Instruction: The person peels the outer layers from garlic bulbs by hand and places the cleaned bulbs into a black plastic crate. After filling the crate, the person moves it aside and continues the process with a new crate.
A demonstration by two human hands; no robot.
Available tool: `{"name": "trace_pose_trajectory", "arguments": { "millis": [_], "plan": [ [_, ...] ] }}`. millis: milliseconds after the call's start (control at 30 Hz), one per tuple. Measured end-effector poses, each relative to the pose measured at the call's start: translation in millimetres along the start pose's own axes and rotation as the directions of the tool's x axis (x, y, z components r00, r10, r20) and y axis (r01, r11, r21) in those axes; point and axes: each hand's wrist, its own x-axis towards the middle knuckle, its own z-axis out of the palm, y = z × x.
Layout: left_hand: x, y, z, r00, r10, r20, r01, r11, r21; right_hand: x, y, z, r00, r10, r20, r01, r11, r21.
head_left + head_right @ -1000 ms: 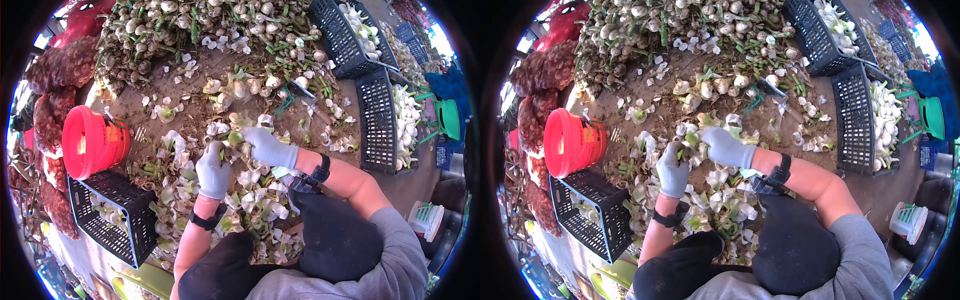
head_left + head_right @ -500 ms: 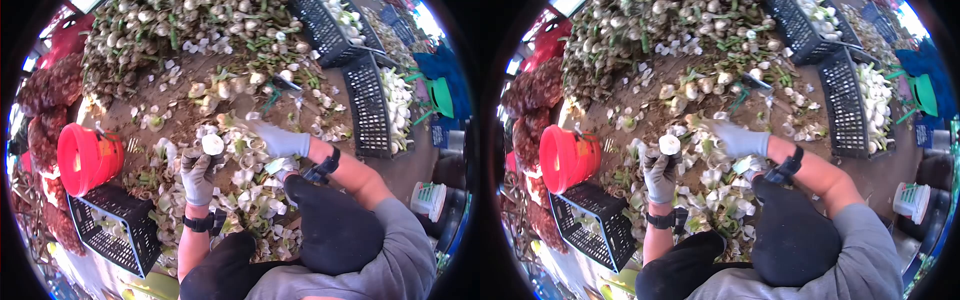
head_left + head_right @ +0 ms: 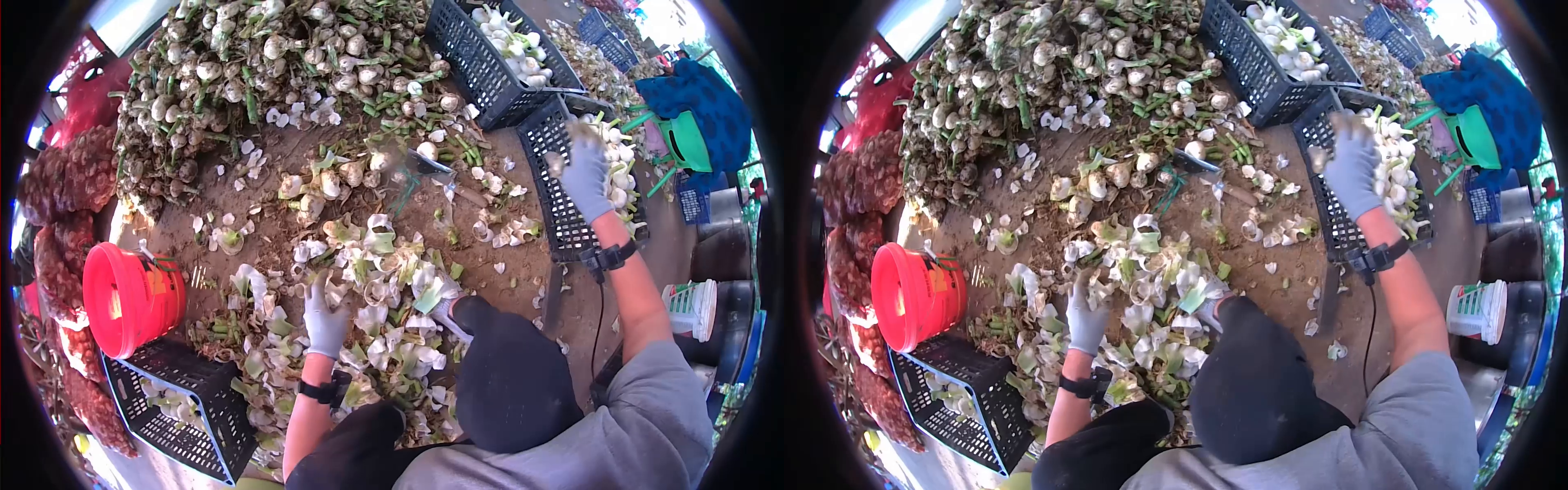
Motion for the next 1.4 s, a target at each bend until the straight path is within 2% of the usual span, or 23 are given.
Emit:
{"name": "trace_pose_trajectory", "arguments": {
  "millis": [67, 133, 200, 267, 300, 400, 533, 600, 633, 733, 767, 800, 833, 867, 967, 1033, 1067, 1133, 1167, 1267, 1300, 1333, 1400],
  "plan": [
    [18, 4, 12, 0.998, 0.020, 0.053, -0.024, 0.997, 0.075, -7, -16, 24, 0.938, -0.148, 0.314, -0.002, 0.903, 0.430],
    [42, 15, 30, 0.998, 0.061, 0.036, -0.067, 0.973, 0.219, -20, -53, 65, 0.616, -0.183, 0.766, -0.527, 0.627, 0.574],
    [63, 14, 40, 0.963, -0.008, 0.268, -0.057, 0.970, 0.237, -37, -94, 106, 0.676, -0.251, 0.693, -0.144, 0.877, 0.458],
    [72, 19, 52, 0.879, -0.109, 0.464, -0.070, 0.933, 0.353, -59, -120, 144, 0.649, -0.220, 0.728, -0.120, 0.916, 0.383],
    [69, 18, 59, 0.854, -0.083, 0.514, -0.135, 0.918, 0.373, -59, -133, 150, 0.537, -0.190, 0.822, -0.191, 0.922, 0.337],
    [35, 18, 79, 0.752, 0.064, 0.656, -0.347, 0.885, 0.311, -81, -144, 171, 0.690, -0.085, 0.718, -0.220, 0.922, 0.320],
    [-20, 38, 88, 0.292, 0.109, 0.950, -0.481, 0.875, 0.048, -130, -107, 215, 0.878, 0.136, 0.459, -0.418, 0.684, 0.598],
    [-25, 52, 80, 0.093, 0.204, 0.975, -0.494, 0.859, -0.133, -131, -80, 198, 0.738, 0.317, 0.595, -0.638, 0.616, 0.463],
    [-16, 62, 74, 0.038, 0.181, 0.983, -0.416, 0.897, -0.149, -139, -64, 195, 0.842, 0.290, 0.455, -0.434, 0.864, 0.253],
    [8, 50, 75, 0.186, 0.201, 0.962, -0.132, 0.975, -0.179, -77, -89, 126, 0.870, 0.367, 0.329, -0.401, 0.915, 0.043],
    [14, 43, 76, 0.445, 0.185, 0.876, -0.088, 0.983, -0.163, -68, -101, 128, 0.941, 0.175, 0.290, -0.273, 0.899, 0.343],
    [34, 50, 66, 0.580, 0.177, 0.795, 0.011, 0.974, -0.224, -57, -116, 131, 0.983, 0.004, 0.184, -0.118, 0.784, 0.610],
    [46, 48, 64, 0.657, 0.085, 0.749, 0.005, 0.993, -0.116, -40, -147, 113, 0.949, -0.143, 0.280, -0.119, 0.661, 0.741],
    [57, 58, 55, 0.735, 0.109, 0.670, -0.230, 0.968, 0.095, -22, -179, 96, 0.893, -0.299, 0.337, -0.143, 0.521, 0.842],
    [61, 49, 50, 0.793, 0.247, 0.557, -0.385, 0.912, 0.144, -35, -227, 155, 0.829, -0.428, 0.360, 0.007, 0.651, 0.759],
    [65, 52, 40, 0.833, 0.298, 0.466, -0.325, 0.945, -0.023, -29, -230, 167, 0.716, -0.507, 0.479, -0.163, 0.546, 0.822],
    [65, 52, 39, 0.911, 0.209, 0.354, -0.180, 0.977, -0.113, -35, -230, 169, 0.697, -0.466, 0.546, -0.437, 0.328, 0.838],
    [68, 49, 42, 0.988, -0.023, 0.154, 0.075, 0.938, -0.338, -46, -222, 165, 0.583, -0.437, 0.685, -0.804, -0.186, 0.565],
    [76, 45, 44, 0.984, -0.119, 0.132, 0.160, 0.918, -0.362, -50, -214, 148, 0.316, -0.489, 0.813, -0.931, -0.325, 0.166],
    [93, 21, 55, 0.966, -0.218, 0.139, 0.257, 0.864, -0.433, -61, -172, 111, 0.212, -0.764, 0.610, -0.898, -0.399, -0.186],
    [94, 11, 59, 0.966, -0.217, 0.138, 0.256, 0.851, -0.458, -75, -170, 91, 0.353, -0.752, 0.556, -0.922, -0.178, 0.344],
    [94, 4, 65, 0.967, -0.214, 0.138, 0.254, 0.836, -0.486, -92, -168, 72, 0.445, -0.777, 0.444, -0.632, 0.079, 0.771],
    [86, 3, 71, 0.932, -0.316, 0.177, 0.362, 0.831, -0.422, -132, -170, 48, 0.197, -0.978, 0.068, -0.534, -0.049, 0.844]
  ]
}}
